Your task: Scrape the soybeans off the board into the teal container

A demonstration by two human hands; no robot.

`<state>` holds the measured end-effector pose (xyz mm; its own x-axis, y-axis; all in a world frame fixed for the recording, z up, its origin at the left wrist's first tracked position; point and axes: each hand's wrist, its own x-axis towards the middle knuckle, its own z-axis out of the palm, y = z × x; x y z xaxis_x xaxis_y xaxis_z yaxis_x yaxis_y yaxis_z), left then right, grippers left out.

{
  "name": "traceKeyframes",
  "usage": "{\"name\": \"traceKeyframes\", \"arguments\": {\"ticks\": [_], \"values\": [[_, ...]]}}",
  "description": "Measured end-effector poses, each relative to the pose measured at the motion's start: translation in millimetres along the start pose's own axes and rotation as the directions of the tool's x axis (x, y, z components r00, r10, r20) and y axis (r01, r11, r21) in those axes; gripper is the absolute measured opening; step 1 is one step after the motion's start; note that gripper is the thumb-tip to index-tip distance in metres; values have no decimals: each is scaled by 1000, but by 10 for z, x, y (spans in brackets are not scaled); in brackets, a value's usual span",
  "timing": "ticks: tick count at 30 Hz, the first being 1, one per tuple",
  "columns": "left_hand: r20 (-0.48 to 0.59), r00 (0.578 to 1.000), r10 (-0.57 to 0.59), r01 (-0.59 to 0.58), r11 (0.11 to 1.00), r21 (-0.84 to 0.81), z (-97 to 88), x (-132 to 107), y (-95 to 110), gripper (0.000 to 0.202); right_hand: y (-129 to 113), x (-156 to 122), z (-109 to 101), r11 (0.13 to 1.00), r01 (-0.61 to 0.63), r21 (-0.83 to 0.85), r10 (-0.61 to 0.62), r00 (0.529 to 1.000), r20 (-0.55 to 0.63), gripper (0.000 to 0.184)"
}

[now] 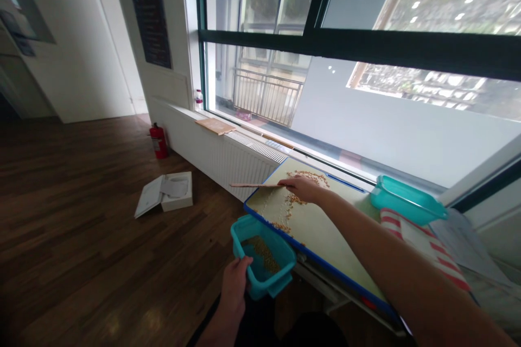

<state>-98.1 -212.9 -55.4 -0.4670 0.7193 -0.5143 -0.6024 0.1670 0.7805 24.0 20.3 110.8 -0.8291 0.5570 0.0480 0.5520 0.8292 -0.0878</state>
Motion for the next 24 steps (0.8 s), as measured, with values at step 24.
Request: {"name": "traceKeyframes", "arguments": {"ticks": [24], "values": [[-14,996,92,-93,992,-86,143,-309,-5,16,-325,-865,78,999,-16,39,19,997,-73,37]]}}
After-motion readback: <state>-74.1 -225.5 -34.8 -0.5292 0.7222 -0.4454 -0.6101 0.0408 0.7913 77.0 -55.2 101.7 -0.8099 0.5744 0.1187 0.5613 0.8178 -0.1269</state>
